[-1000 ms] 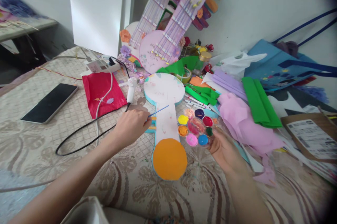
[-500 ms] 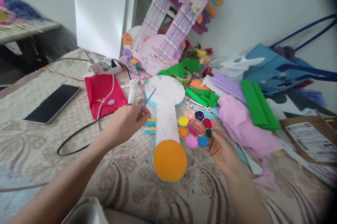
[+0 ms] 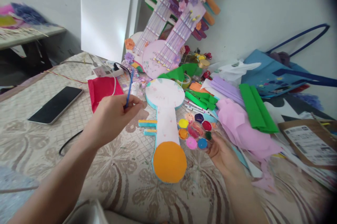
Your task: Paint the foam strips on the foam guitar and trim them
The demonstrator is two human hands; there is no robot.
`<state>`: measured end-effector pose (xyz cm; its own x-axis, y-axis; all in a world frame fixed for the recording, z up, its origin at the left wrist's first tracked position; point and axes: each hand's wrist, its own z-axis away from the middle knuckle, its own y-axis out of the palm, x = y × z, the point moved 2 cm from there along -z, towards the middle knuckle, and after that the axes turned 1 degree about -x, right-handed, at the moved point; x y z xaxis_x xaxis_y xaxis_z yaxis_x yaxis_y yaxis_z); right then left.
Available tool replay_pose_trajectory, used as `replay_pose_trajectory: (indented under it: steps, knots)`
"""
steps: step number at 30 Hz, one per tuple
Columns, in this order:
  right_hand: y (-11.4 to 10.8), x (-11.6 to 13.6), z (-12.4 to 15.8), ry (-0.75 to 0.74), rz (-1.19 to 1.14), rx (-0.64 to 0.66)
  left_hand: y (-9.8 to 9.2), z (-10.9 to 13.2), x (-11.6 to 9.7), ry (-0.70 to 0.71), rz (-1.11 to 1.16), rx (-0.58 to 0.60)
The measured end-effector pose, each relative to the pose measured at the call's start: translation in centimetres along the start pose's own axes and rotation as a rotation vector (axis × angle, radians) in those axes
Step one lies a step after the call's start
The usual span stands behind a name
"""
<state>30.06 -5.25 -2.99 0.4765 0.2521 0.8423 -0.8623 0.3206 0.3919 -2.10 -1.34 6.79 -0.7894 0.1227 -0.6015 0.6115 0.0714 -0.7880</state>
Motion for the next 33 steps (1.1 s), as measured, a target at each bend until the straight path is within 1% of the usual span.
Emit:
replay_pose_trajectory:
  steps: [3,5,8,11,14,17,24,28,33]
  knots:
    - [0.0,0.0,0.1,-0.012,0.017,0.016,0.9,0.6,-0.5,0.054,-0.098,0.164]
    - [0.0,0.1,0.1,-0.015,0.023,0.015,2.0,1.1,-0.7,0.078,-0.164,0.234]
    - [0.0,0.1,0.2,-0.017,0.019,0.009,3.9,1.6,-0.3,0.045,-0.236,0.249]
    - [0.1,0.1,0.2,-0.012,0.014,0.009,5.7,1.9,0.5,0.042,-0.262,0.271]
    - [0.1,0.2,0.2,-0.012,0.016,0.01,6.8,1.9,1.0,0.03,-0.273,0.249]
    - [0.1,0.2,0.3,-0.021,0.026,0.005,7.2,1.8,1.0,0.032,-0.293,0.234]
    - [0.1,0.2,0.3,-0.013,0.014,-0.006,7.0,1.6,0.1,0.034,-0.329,0.273]
    - [0.0,0.2,0.2,-0.01,0.022,-0.009,7.1,1.6,-0.1,0.018,-0.348,0.276]
    - [-0.1,0.2,0.1,-0.017,0.035,-0.008,6.8,1.5,0.3,0.022,-0.281,0.249]
